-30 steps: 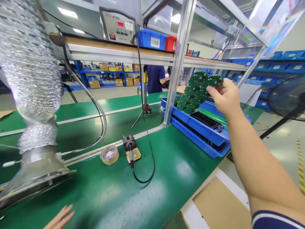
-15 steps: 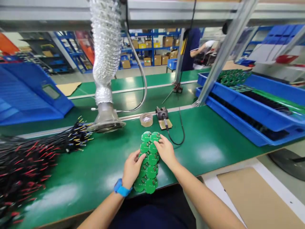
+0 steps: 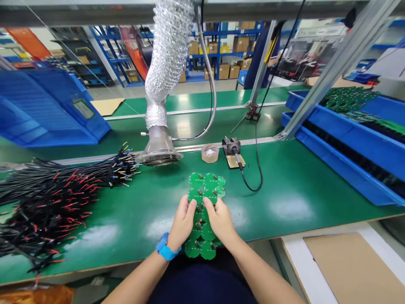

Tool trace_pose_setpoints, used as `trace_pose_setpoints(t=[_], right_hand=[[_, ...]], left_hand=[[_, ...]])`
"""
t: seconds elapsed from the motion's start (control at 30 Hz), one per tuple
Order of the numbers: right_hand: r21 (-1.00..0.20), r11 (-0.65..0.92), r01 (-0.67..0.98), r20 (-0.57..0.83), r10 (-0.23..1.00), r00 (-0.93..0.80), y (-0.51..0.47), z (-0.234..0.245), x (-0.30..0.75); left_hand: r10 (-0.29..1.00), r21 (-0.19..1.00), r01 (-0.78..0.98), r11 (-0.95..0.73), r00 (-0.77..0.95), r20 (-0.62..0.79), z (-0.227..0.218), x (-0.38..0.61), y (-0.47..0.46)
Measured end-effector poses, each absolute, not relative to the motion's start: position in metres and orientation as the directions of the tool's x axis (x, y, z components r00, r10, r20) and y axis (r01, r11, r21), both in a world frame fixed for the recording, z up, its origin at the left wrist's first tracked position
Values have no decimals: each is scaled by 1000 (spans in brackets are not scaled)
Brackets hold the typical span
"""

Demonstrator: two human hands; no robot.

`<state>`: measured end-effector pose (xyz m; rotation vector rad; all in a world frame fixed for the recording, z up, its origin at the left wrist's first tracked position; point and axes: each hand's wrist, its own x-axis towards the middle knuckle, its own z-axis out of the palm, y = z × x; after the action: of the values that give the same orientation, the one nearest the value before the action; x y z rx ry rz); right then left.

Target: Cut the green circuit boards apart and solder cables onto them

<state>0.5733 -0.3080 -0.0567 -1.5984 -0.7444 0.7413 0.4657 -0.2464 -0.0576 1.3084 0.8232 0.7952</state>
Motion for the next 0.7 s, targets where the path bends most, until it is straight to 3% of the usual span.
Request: trace_pose_setpoints(t=[0.17,0.37,0.47,0.53,0.6,0.7], right_hand=[[-991,-114,-71,-134,830,542,-296,-60,545],[-915,-179,-361,-315,876,365,-286,-57,520],[-840,-162,-518,-402,826,394,-273,-55,513],[-819,-182,-544,-437,812,387,-261,-53,513],[-812,-234,-535,-442,845,301,-253,-51,517],[-815,-281,-507,-433,877,209,-263,-49,531]], left_hand=[[839,956,54,290,466,-281,-49,444,-238],[787,911,106,399,470,-400,-52,433,-225],[831,927,372,36,505,-235,-56,427,-183],[816,809,513,-288,574,-73,-54,424,-144],[760,641,592,-489,650,-21,-48,422,-109],[711,460,633,-622,703,-6,-46,416,-92]])
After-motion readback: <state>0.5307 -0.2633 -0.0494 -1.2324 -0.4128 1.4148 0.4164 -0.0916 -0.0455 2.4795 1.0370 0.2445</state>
